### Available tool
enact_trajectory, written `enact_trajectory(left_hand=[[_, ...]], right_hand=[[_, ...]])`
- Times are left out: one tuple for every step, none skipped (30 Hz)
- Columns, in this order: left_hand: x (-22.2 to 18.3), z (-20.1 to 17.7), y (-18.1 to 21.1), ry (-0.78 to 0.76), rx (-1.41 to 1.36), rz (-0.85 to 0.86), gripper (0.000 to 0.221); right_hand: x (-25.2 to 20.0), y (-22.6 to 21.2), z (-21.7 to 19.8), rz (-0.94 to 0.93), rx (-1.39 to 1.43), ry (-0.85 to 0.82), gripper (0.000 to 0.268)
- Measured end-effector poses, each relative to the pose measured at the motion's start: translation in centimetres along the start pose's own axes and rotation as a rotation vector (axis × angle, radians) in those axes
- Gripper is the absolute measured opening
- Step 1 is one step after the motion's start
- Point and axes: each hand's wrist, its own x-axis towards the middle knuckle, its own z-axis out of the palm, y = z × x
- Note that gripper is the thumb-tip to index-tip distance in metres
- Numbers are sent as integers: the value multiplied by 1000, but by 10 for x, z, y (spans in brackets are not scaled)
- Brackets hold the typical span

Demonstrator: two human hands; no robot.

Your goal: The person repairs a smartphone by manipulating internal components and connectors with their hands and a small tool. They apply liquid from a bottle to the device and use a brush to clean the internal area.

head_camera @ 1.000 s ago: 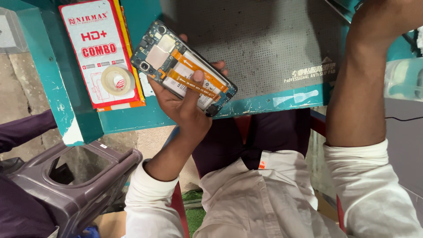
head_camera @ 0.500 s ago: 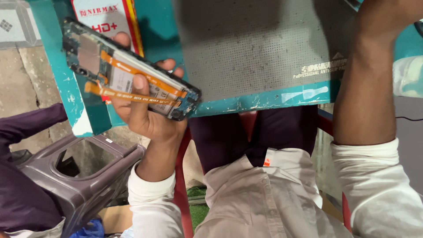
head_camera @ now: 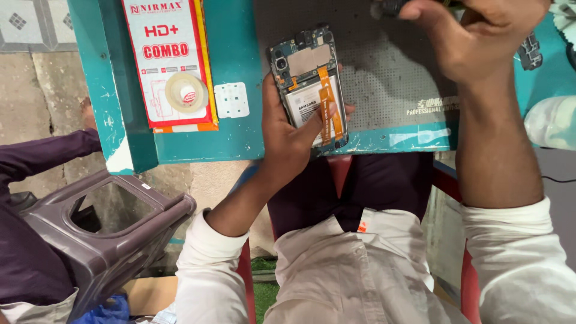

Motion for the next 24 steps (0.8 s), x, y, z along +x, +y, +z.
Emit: enact_trajectory(left_hand=[[0, -1, -1, 4, 23, -21, 54], [-1, -1, -2, 7, 17, -32, 54], [-2, -2, -4, 9, 10, -43, 54], [-1, -3, -5, 14, 5, -49, 54], [-2, -3, -6, 13, 7, -56, 53], [-2, -4, -6, 12, 12, -62, 53], [-2, -4, -7, 11, 16, -69, 52], [-1, -4, -7, 17, 3, -70, 52], [-1, -4, -8, 24, -10, -72, 51], [-1, -3, -8, 34, -23, -73, 51], [-1, -3, -8, 38, -26, -79, 51], [-1, -3, -9, 42, -30, -85, 52], [-2, -3, -9, 47, -34, -90, 53], [-2, -3, -10, 40, -24, -73, 53], [-1, -3, -10, 32, -14, -56, 52], [-1, -4, -11, 24, -4, -38, 52], [-1, -4, -11, 28, 10, -37, 52], [-2, -4, -11, 30, 24, -38, 52], [-2, -4, -11, 32, 38, -39, 52], [-2, -4, -10, 39, 49, -39, 53], [-1, -4, -10, 45, 59, -39, 53], [-1, -3, -10, 52, 68, -39, 53], [-1, -2, -10, 53, 86, -34, 53], [-1, -2, -10, 56, 104, -27, 53]], right_hand=[[13, -15, -2, -62, -2, -55, 31], [23, -30, -3, -101, 35, -80, 23], [32, -44, -5, -140, 75, -105, 19], [41, -56, -3, -170, 109, -130, 19], [49, -67, -2, -200, 143, -156, 20], [55, -77, 2, -219, 168, -181, 19], [61, -85, 6, -244, 182, -190, 20], [64, -92, 11, -267, 199, -200, 22], [67, -99, 17, -294, 205, -194, 23], [69, -103, 20, -322, 215, -190, 24], [69, -107, 22, -304, 233, -191, 24], [68, -110, 23, -286, 251, -193, 24], [67, -111, 25, -269, 269, -196, 25], [68, -110, 25, -275, 257, -207, 24], [68, -109, 25, -282, 245, -218, 23], [68, -108, 25, -288, 231, -229, 22], [68, -107, 26, -294, 232, -231, 21], [68, -107, 27, -298, 231, -231, 20], [69, -107, 28, -301, 229, -231, 19], [69, -108, 29, -297, 224, -238, 21], [69, -109, 29, -292, 218, -244, 22], [69, -111, 29, -287, 211, -251, 24], [69, -112, 30, -282, 213, -245, 24], [70, -113, 30, -279, 215, -239, 24]])
